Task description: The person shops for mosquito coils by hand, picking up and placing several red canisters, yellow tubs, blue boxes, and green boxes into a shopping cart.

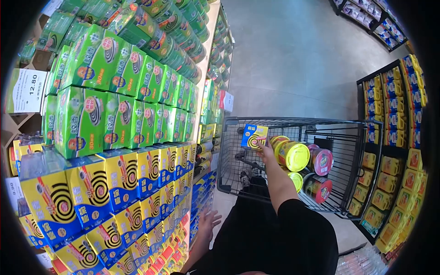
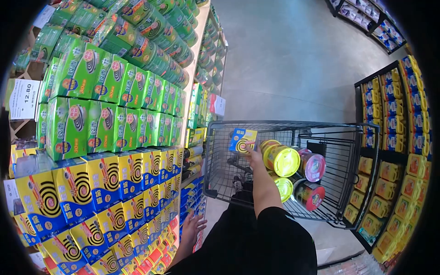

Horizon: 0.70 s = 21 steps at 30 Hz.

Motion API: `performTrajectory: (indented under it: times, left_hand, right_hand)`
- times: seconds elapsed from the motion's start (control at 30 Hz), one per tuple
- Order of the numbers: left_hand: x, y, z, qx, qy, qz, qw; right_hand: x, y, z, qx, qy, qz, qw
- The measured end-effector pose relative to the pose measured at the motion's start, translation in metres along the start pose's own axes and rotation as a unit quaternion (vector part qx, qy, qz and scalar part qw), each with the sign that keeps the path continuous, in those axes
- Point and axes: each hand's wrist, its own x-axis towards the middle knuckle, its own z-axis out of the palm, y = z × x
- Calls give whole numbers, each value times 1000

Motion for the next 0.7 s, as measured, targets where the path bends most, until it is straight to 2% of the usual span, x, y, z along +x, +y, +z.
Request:
performTrajectory:
  times: [0.1, 0.2, 0.33, 0.47, 0.5, 0.6, 0.63, 0.7]
  left_hand:
    - [0, -3, 2, 12, 9, -12, 1000]
    - [1, -5, 4, 14, 11, -17, 1000]
    - [1, -4, 10, 11, 6, -25, 1000]
    - [1, -3, 14, 26, -18, -19, 999]
    - [-1, -3, 14, 27, -27, -18, 999]
    - [-7, 1, 16, 31, -52, -8, 998]
    - [-10, 2, 17, 29, -57, -3, 998]
    - [-15, 5, 17, 42, -73, 9, 996]
  right_hand:
    - [10, -1, -6, -34, 43, 25, 998]
    - [16, 4, -8, -28, 36, 11, 999]
    - [29, 15, -7, 64, 1, -20, 998]
    - [30, 26, 2, 91, 117, -84, 985]
    - [33, 30, -2, 47, 124, -112, 985]
    - [44, 54, -10, 81, 130, -167, 974]
    - [35, 50, -8, 117, 160, -111, 974]
    - [17, 49, -2, 190, 72, -149, 968]
